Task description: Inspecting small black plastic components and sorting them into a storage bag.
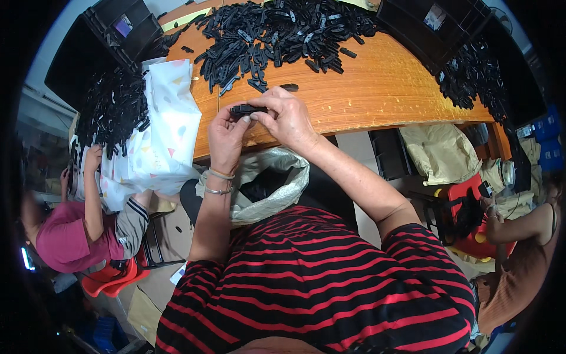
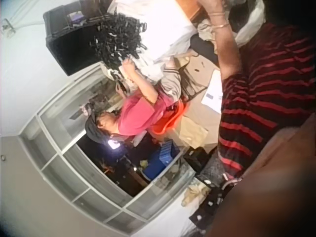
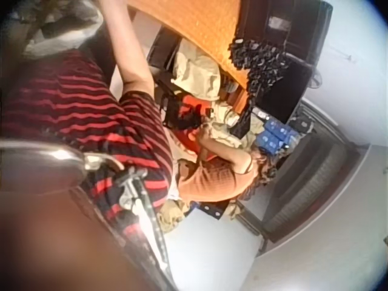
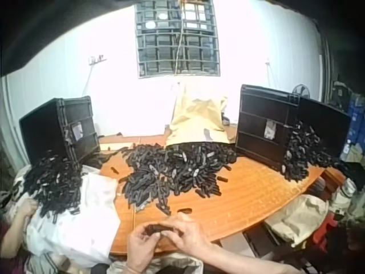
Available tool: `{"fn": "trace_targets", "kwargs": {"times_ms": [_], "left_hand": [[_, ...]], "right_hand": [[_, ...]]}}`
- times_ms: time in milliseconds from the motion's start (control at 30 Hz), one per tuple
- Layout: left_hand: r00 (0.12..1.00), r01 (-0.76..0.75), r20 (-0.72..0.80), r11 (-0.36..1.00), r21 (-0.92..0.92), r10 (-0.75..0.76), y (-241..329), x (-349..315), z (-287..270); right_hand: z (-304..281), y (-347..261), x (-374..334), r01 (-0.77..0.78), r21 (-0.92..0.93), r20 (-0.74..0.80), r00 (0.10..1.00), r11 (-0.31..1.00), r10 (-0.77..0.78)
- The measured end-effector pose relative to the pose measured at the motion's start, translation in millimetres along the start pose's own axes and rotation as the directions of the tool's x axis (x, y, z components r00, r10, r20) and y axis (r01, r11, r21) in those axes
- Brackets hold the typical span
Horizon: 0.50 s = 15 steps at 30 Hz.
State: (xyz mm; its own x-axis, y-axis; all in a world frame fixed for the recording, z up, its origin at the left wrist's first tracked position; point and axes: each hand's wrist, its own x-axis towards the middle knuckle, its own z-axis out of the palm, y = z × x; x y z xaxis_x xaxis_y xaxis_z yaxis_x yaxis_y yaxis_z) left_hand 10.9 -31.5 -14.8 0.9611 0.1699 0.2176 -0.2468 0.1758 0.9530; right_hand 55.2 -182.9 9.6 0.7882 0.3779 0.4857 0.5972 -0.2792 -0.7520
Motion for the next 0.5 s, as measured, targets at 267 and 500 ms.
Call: {"fn": "trace_targets", "kwargs": {"times_ms": [267, 500], "left_hand": [[0.998, -0.048, 0.037, 0.999, -0.015, 0.049, 17, -12, 12], [0.987, -0.149, -0.031, 0.965, 0.214, 0.159, 26, -16, 18]], "right_hand": [[-3, -2, 1, -0.015, 0.03, 0.037, 0.999, 0.999, 0.014], [-6, -4, 7, -0.203, 0.124, 0.103, 0.976, 0.971, 0.191]]}}
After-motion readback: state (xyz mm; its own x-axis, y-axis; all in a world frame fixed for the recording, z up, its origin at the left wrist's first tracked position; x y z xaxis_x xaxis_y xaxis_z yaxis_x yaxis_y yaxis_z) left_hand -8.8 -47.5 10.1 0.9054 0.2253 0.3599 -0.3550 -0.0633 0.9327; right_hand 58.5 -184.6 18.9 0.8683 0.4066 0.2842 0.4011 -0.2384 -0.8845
